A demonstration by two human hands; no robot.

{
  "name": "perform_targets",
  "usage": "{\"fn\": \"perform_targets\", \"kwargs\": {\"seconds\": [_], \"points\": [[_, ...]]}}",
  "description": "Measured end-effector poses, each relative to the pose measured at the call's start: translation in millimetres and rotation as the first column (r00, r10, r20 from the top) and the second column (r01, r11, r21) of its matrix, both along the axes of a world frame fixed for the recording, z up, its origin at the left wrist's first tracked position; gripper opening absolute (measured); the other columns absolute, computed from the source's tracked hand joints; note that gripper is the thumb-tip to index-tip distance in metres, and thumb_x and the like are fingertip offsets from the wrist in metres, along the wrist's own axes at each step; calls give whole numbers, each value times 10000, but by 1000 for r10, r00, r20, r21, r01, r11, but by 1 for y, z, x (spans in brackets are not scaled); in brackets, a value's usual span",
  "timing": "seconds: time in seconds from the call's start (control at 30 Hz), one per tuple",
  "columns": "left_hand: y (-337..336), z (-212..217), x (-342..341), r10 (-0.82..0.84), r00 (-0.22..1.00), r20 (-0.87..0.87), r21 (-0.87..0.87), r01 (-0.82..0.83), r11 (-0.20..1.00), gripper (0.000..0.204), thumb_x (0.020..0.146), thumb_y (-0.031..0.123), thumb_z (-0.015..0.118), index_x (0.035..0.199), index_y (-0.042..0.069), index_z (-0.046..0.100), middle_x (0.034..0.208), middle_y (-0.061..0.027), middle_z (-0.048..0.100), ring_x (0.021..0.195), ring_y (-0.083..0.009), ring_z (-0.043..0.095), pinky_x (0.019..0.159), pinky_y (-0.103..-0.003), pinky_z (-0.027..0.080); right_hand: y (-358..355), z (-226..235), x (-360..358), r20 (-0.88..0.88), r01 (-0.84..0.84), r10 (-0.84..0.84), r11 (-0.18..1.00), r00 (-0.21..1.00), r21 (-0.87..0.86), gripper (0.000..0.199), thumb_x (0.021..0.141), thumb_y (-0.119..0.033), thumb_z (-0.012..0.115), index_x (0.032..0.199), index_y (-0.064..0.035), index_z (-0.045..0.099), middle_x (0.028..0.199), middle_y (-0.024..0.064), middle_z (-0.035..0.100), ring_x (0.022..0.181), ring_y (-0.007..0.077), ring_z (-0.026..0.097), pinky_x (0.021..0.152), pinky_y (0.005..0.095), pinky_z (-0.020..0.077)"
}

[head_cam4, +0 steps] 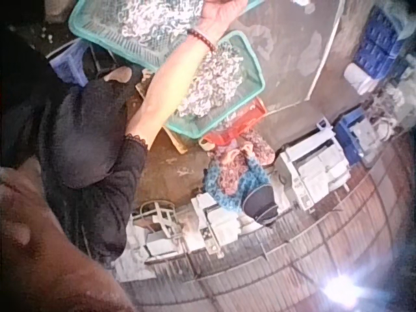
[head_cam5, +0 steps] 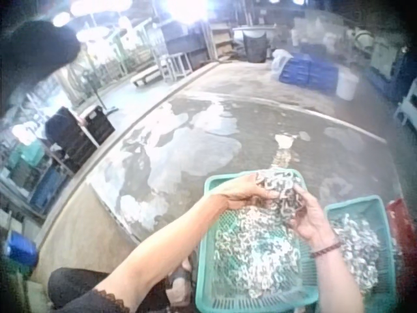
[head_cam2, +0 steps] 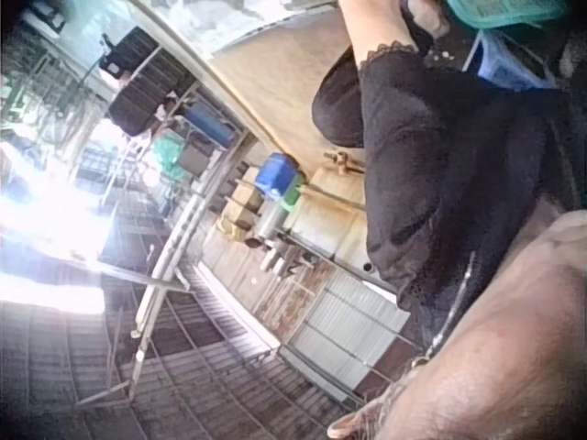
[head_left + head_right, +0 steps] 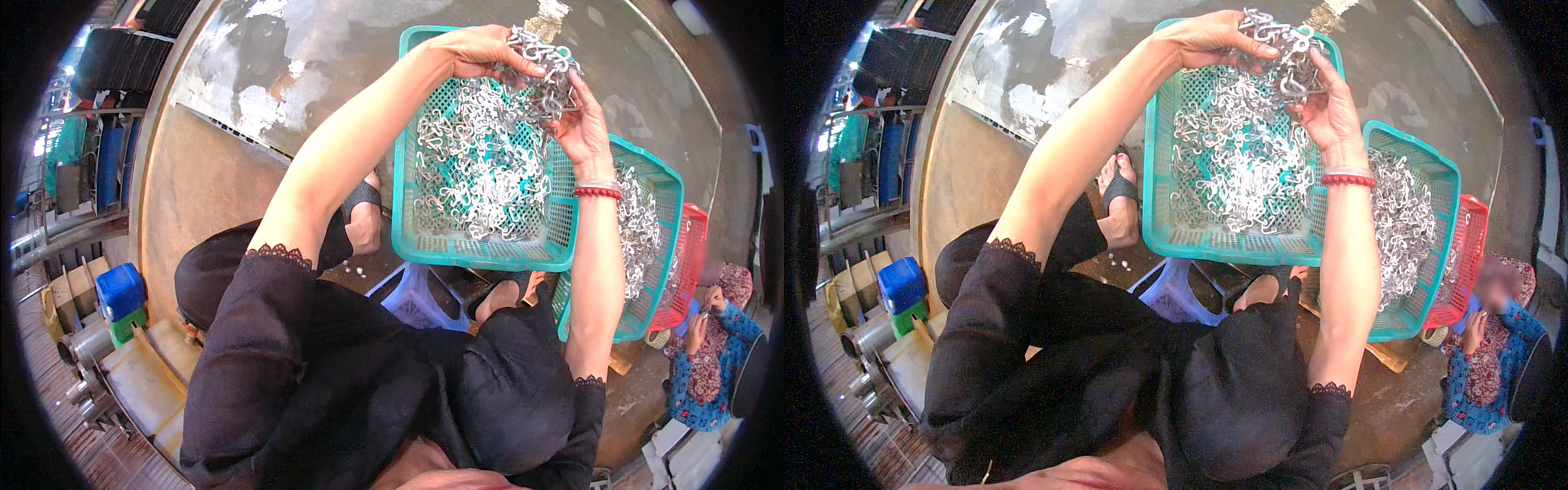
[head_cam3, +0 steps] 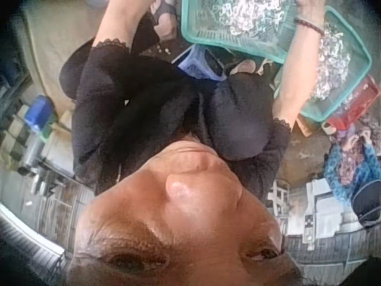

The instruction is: The person sits on a small stool and sorts small silver metal parts from one green basket into another. They pick up handfuls of parts, separate them by hand, and transfer them between the baskets.

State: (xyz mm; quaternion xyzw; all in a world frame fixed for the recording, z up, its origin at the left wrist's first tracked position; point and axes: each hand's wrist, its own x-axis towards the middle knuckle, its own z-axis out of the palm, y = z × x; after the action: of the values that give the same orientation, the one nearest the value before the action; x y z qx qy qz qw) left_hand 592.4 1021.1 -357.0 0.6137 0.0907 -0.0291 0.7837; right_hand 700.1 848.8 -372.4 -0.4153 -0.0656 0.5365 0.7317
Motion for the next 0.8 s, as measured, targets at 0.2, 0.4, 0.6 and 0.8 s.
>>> {"fn": "perform_targets", "kwargs": {"seconds": [0.2, 0.4, 0.6, 0.8], "points": [[16, 17, 24, -65, 998, -8, -300, 59, 952, 216, 837, 241, 620, 942, 57, 576, 747, -58, 618, 542, -55, 530, 418, -158, 382, -19, -1, 29, -31, -185, 193, 968, 981, 172, 320, 861, -202, 558, 1119, -17, 519, 1122, 156, 568, 1028, 307, 552, 784, 529, 499], [10, -5, 11, -5, 1000, -17, -216, 1, 976, 292, 818, 262, 639, 1006, 48, 575, 1065, -38, 578, 904, -157, 555, 805, -393, 504, -20, -2, 24, 132, -146, 132, 984, 982, 102, 268, 830, -189, 603, 1042, -37, 543, 893, 82, 583, 852, 222, 604, 674, 367, 559], [7, -5, -5, 114, 965, 236, -240, -56, 969, 246, 826, 191, 628, 1013, 55, 543, 958, -83, 601, 763, -111, 564, 585, -221, 489, -25, 20, 6, 384, -244, 292, 955, 876, -170, 402, 865, -387, 533, 1015, -17, 580, 799, 15, 558, 744, 121, 571, 520, 259, 497], [9, -38, -43, -60, 993, -99, -135, 46, 990, 430, 906, 458, 418, 1077, 83, 541, 646, 27, 483, 516, -39, 406, 428, -178, 323, -71, -9, -24, 524, -343, 590, 798, 615, -496, 509, 859, -424, 422, 1133, -21, 570, 1135, 114, 562, 941, 213, 550, 749, 318, 470]]}}
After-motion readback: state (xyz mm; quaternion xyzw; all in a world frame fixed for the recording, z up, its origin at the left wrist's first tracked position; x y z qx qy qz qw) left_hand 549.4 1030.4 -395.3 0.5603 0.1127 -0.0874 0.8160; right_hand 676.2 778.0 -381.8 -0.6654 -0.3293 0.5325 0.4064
